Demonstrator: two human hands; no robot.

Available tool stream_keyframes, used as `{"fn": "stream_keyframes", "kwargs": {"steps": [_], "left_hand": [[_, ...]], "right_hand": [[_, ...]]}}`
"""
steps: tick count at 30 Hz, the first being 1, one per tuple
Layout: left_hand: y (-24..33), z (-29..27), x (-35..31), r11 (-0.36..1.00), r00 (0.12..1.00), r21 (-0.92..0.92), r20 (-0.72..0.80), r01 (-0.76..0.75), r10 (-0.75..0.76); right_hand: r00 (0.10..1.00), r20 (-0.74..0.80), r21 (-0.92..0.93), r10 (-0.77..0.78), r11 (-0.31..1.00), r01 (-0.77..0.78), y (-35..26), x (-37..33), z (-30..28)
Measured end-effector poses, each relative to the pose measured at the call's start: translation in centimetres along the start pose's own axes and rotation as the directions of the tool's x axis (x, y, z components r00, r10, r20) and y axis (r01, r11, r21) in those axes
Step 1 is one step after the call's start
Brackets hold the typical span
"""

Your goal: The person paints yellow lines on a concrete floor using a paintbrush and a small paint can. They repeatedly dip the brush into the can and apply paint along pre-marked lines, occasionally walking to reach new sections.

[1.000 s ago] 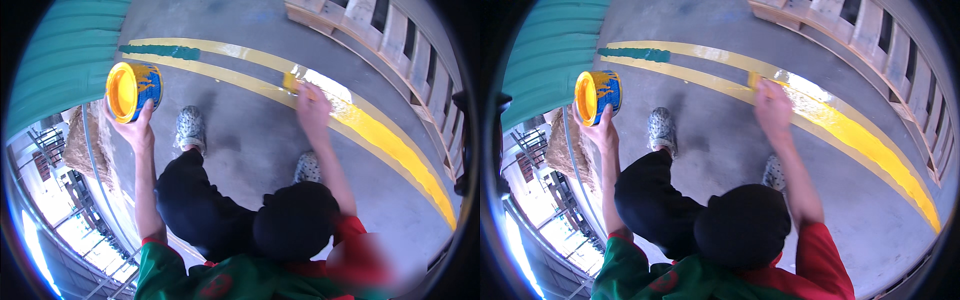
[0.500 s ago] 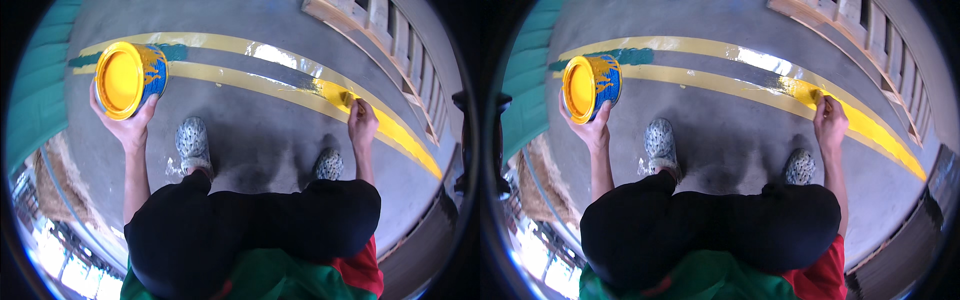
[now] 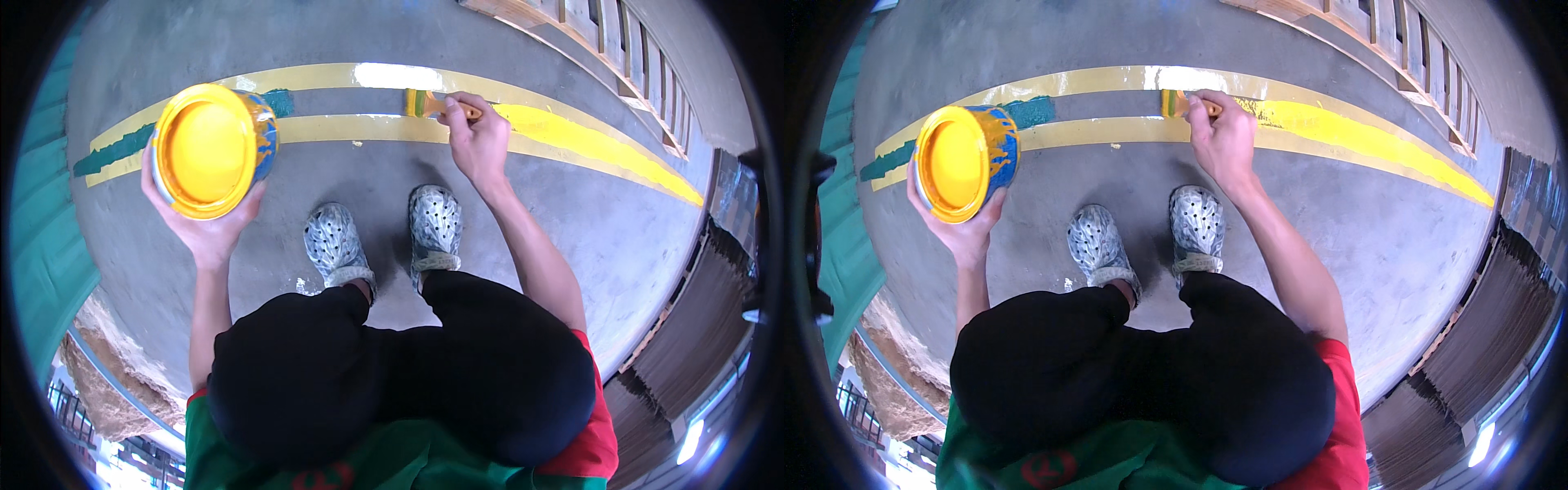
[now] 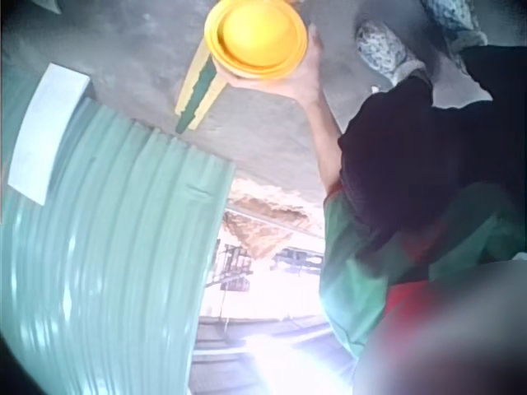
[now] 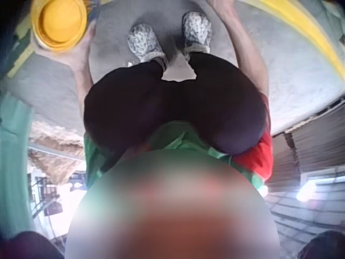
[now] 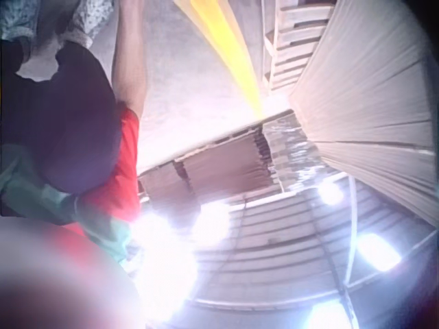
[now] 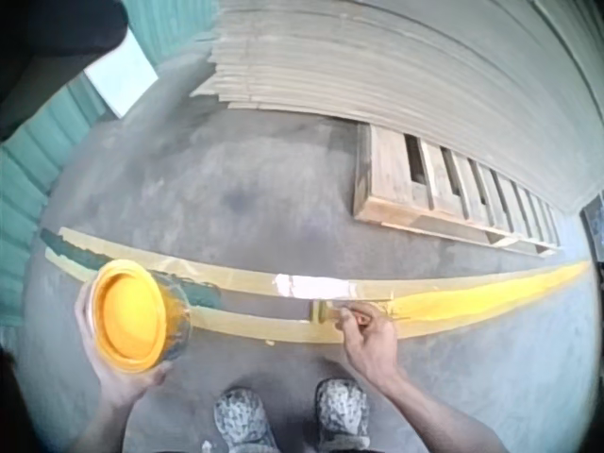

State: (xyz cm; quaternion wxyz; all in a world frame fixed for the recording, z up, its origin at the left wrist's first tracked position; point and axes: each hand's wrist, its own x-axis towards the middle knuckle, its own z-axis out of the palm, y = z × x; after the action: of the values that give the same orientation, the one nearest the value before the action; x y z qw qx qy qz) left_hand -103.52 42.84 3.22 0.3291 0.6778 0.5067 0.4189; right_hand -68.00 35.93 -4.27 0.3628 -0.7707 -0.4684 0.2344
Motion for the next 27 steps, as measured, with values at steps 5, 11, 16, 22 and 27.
{"fn": "stream_keyframes", "kwargs": {"steps": [5, 11, 16, 22, 27], "left_hand": [[-1.4, -0.6, 0.5, 0.998, 0.996, 0.065, -0.086, -0.005, 0.011], [-1.5, -0.6, -1.4, 0.997, 0.975, 0.025, -0.213, 0.075, -0.068], [-0.5, -2.4, -2.6, 0.985, 0.960, 0.137, -0.274, 0.101, -0.060], [-0.1, -3.4, -3.8, 0.978, 0.927, 0.130, -0.361, 0.161, -0.104], [0.0, -3.6, -4.3, 0.978, 0.909, 0.110, -0.400, 0.177, -0.120]], "right_hand": [[0.966, -0.141, -0.361, -0.219, 0.919, 0.155, 0.7, 0.6, -4.4], [0.939, 0.067, -0.243, -0.336, 0.908, 0.342, -1.0, -1.1, 4.0], [0.927, -0.066, -0.008, -0.369, 0.929, 0.370, -5.0, 1.2, 5.9], [0.924, 0.167, -0.280, -0.343, 0.882, 0.378, -5.4, 1.6, 5.2], [0.865, 0.132, 0.188, -0.484, 0.869, 0.458, -7.7, -0.1, 11.5]]}}
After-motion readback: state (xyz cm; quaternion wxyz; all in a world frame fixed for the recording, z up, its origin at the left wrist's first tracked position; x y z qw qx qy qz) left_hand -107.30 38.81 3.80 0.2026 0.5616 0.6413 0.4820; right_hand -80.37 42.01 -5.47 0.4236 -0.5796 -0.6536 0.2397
